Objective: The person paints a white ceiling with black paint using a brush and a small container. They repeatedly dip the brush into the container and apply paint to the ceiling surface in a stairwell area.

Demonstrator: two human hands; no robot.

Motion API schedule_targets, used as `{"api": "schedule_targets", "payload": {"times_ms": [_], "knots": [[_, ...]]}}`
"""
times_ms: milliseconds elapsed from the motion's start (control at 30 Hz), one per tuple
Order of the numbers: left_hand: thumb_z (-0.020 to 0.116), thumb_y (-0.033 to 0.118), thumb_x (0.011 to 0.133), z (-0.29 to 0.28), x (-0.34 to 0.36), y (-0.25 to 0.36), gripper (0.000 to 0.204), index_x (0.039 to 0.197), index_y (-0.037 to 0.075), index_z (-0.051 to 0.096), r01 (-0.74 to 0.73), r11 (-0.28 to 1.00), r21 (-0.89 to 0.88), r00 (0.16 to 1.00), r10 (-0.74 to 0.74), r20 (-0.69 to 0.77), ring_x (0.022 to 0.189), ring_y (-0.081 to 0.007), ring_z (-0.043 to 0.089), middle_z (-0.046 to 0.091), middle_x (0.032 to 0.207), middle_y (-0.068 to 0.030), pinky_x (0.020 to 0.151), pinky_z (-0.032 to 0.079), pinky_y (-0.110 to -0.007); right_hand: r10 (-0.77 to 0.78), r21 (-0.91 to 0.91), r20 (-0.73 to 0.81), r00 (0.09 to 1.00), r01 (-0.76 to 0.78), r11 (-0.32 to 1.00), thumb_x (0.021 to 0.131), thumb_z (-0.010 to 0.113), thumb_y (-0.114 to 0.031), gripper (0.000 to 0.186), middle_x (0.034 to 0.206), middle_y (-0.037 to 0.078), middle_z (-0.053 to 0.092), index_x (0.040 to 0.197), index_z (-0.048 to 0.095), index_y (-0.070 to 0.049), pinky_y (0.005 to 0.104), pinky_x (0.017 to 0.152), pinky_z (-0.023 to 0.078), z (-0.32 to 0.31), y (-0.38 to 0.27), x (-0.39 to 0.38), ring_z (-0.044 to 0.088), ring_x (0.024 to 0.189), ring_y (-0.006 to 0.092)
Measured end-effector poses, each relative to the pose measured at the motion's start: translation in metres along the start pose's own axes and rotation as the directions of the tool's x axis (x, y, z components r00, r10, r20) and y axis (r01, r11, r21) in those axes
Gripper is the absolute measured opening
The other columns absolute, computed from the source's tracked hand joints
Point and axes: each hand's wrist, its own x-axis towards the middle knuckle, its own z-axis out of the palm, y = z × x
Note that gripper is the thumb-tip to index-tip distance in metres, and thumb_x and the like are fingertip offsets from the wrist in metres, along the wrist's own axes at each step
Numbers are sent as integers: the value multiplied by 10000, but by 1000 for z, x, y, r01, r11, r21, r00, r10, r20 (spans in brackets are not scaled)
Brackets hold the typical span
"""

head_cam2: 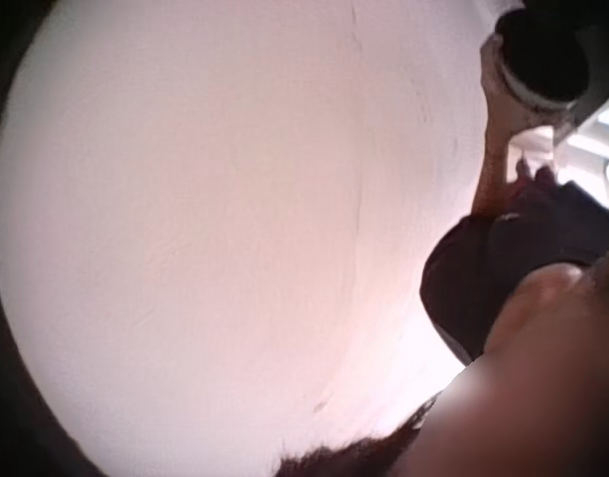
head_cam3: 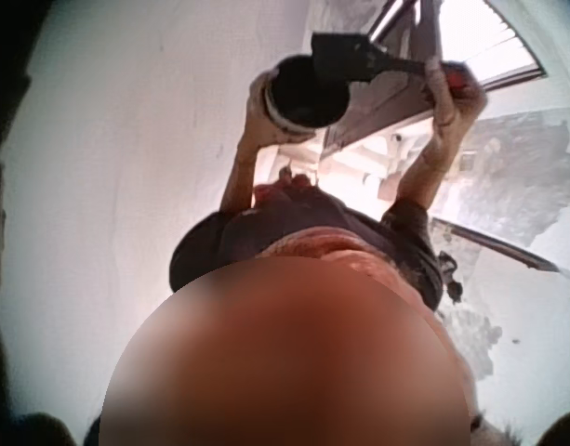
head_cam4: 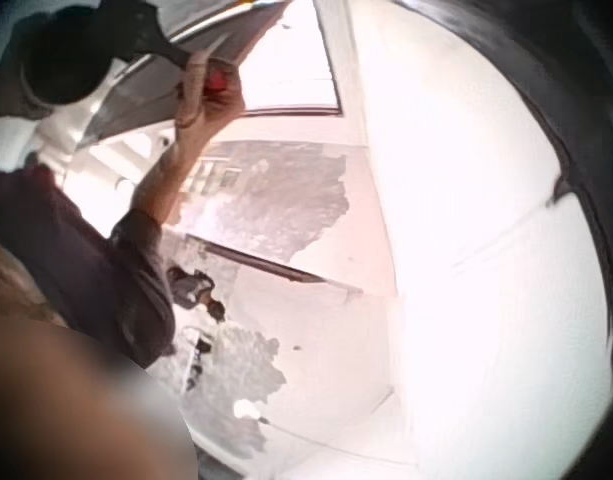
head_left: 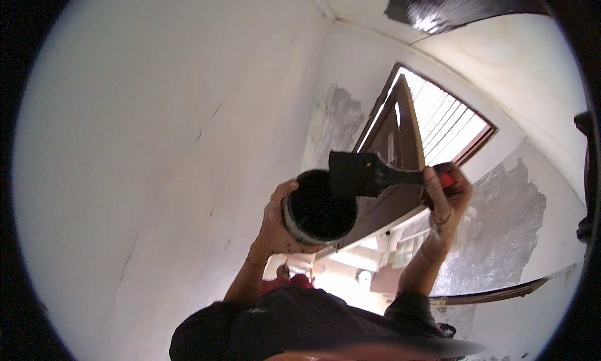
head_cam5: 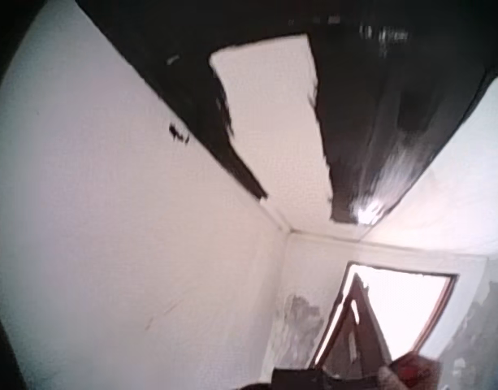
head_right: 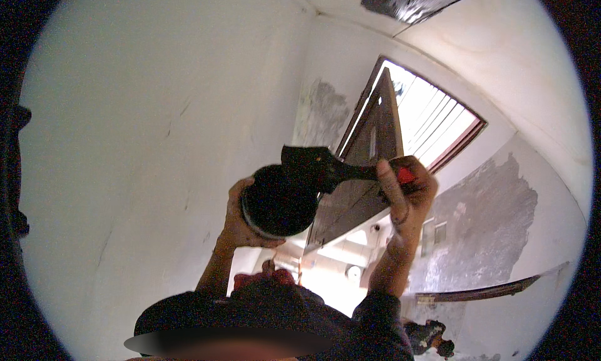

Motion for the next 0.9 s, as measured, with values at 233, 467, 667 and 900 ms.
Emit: {"api": "schedule_targets", "payload": {"times_ms": [233, 467, 667, 900], "knots": [[1009, 361, 431, -19, 13, 3, 1269, 1445, 122, 284, 51, 998, -47, 998, -53, -39, 1254, -359, 545, 506, 1367, -197, 1074, 443, -473, 43, 82, -45, 998, -39, 996, 859, 790, -208, 239, 601, -31, 560, 817, 686, 2, 210, 492, 325, 13, -16, 8, 466, 519, 52], [1010, 332, 433, -23, 15, 3, 1306, 1464, 143, 232, 53, 996, -65, 999, -54, -10, 1277, -350, 516, 466, 1390, -191, 1089, 428, -471, 28, 74, 68, 997, -33, 997, 873, 783, -184, 242, 604, -5, 575, 823, 686, 32, 213, 469, 336, 17, -19, 7, 488, 507, 59], [1019, 282, 427, -22, 15, 3, 1353, 1489, 167, 188, 44, 991, -128, 999, -41, 21, 1325, -350, 474, 415, 1449, -190, 1111, 407, -484, 26, 1, 163, 986, -26, 1000, 879, 775, -192, 262, 600, 27, 596, 783, 675, 30, 226, 462, 373, 15, -28, 6, 533, 512, 71], [1027, 317, 398, -22, 19, 3, 1394, 1502, 149, 192, -8, 996, -89, 1000, 9, 8, 1335, -354, 464, 416, 1456, -183, 1113, 398, -493, -33, -17, 125, 992, 35, 999, 853, 791, -180, 245, 521, -2, 537, 762, 660, 5, 210, 411, 318, 21, -21, 3, 478, 424, 58]]}}
